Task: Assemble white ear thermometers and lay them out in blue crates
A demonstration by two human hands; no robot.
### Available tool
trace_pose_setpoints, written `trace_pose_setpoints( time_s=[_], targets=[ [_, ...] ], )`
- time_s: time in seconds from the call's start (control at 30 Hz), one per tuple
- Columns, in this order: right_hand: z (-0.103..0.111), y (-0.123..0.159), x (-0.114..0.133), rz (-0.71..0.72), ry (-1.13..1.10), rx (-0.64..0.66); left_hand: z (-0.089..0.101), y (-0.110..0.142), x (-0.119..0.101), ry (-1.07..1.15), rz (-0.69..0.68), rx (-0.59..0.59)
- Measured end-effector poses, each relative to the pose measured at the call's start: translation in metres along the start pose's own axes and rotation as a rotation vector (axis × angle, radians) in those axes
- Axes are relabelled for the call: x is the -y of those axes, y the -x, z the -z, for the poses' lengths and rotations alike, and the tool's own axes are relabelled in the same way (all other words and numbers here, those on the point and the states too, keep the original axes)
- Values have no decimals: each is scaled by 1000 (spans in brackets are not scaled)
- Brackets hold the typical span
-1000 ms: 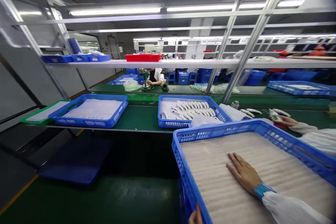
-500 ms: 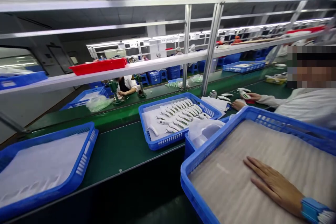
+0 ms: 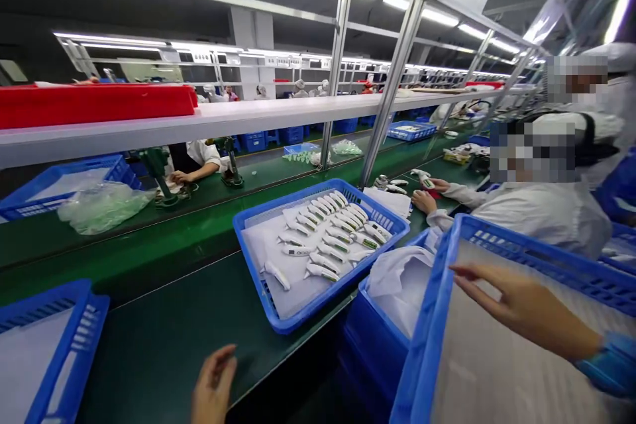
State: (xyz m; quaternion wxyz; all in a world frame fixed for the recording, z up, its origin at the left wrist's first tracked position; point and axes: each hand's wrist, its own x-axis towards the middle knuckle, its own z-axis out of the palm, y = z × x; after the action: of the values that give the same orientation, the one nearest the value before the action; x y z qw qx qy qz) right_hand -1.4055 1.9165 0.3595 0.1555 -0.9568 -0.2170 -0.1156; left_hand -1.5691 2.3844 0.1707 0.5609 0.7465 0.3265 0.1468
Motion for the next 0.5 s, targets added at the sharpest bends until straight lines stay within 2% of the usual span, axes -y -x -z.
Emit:
trace_pose_setpoints(
  time_s=[0.07,0.1,0.17,0.2,0.3,0.37,0.43,0.5],
  targets=[
    [-9,-47,56,66,-22,75,3,-57,-4,-313,-12,-52],
    [-25,-70,83,129,-10,215,2,-83,-7,-393,-9,-70],
    [-73,-111,124,184,5,406,-2,-128,-10,-512,1,-109],
    [-103,-128,136,185,27,491,-4,-145,-11,-541,1,-118],
    [-190,-159,144,107,109,690,-11,-181,-9,-627,-18,-120],
    [-230,-166,135,42,140,751,-14,-193,-2,-677,-39,-107],
    [-252,-167,121,9,131,776,-16,-198,7,-747,-127,-130],
    [-260,-166,109,17,82,778,-17,-198,14,-826,-272,-175]
  ],
)
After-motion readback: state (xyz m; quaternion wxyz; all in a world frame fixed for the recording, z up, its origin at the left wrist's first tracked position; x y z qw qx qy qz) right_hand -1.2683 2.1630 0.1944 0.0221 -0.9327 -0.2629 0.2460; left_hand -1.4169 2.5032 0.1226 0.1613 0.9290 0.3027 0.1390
